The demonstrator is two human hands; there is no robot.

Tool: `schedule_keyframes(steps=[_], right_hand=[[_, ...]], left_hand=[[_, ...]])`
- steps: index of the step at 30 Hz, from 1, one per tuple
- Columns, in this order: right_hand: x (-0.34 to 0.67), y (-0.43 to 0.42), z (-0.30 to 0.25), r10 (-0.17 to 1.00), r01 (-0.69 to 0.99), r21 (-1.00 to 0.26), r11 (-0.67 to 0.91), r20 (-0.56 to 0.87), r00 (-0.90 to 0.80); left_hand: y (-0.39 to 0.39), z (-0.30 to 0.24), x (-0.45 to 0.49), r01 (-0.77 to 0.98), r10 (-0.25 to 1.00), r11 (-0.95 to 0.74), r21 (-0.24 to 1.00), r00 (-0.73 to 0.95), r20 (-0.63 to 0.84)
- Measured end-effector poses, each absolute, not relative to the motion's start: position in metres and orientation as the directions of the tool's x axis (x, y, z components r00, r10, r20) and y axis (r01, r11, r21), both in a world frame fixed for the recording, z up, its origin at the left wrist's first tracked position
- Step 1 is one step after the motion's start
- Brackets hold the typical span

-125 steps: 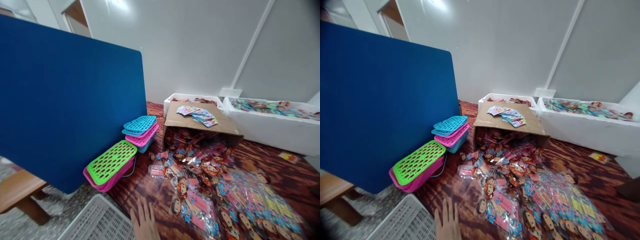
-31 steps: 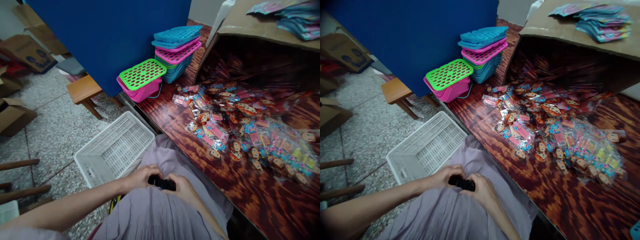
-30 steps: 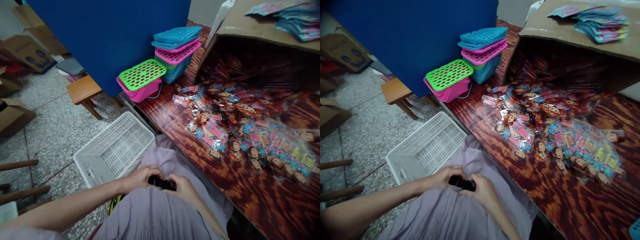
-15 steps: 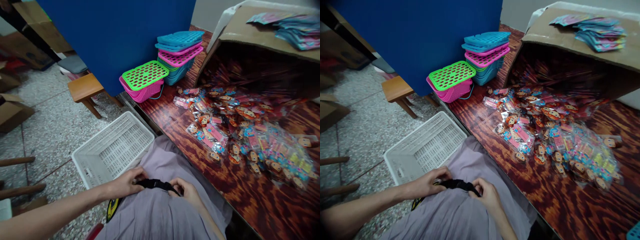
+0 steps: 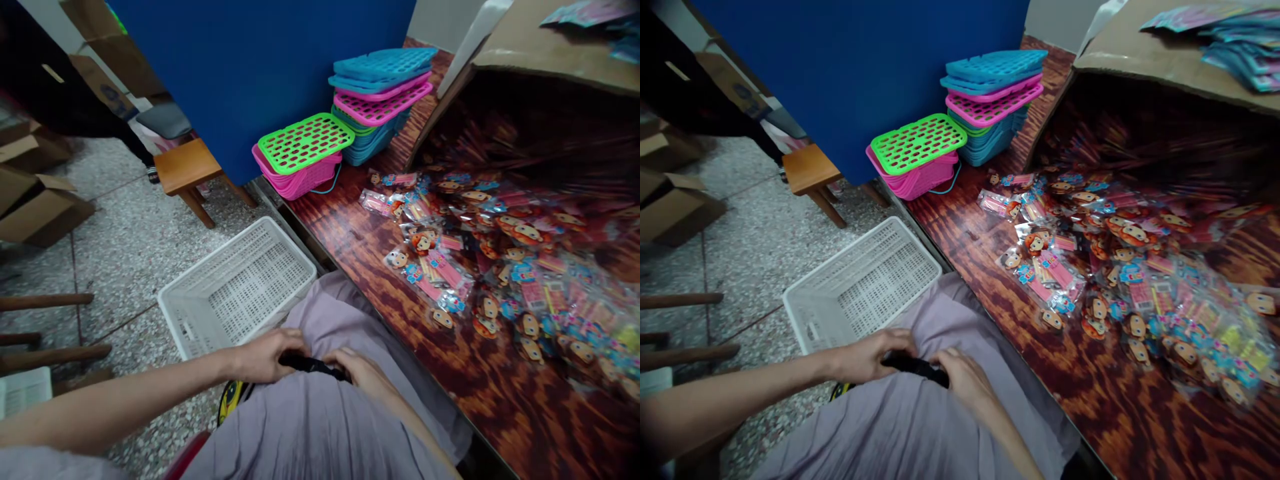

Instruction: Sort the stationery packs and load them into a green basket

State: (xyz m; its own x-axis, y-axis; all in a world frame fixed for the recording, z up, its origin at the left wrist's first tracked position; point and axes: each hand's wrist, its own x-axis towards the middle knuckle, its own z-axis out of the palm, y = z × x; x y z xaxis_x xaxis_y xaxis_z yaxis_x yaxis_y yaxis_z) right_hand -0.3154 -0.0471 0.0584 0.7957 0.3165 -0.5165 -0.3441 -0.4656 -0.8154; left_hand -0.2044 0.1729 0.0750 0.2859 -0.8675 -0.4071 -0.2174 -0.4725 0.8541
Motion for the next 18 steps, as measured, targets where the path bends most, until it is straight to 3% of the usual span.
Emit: schedule_keyframes(steps=[4,7,13,18], right_hand=[[-0.312,-0.042,0.07,0.253,-0.377,-0.792,-0.48,-0.536,0.805],[-0.315,-0.039,0.066,0.148,-0.508,-0.784,-0.357,-0.584,0.798],[-0.316,-0.038,0.05,0.124,-0.595,-0.779,-0.198,-0.622,0.773],[-0.315,-0.04,0.046,0.153,-0.6,-0.789,-0.132,-0.614,0.774]], left_hand=[[0.164,0.078,-0.195,-0.227,-0.87,-0.487,0.843,0.205,-0.448],[0.159,0.08,-0.188,-0.267,-0.885,-0.466,0.843,0.156,-0.439],[0.153,0.076,-0.179,-0.1,-0.799,-0.602,0.792,0.075,-0.597],[0.149,0.077,-0.184,-0.282,-0.88,-0.472,0.836,0.095,-0.465]])
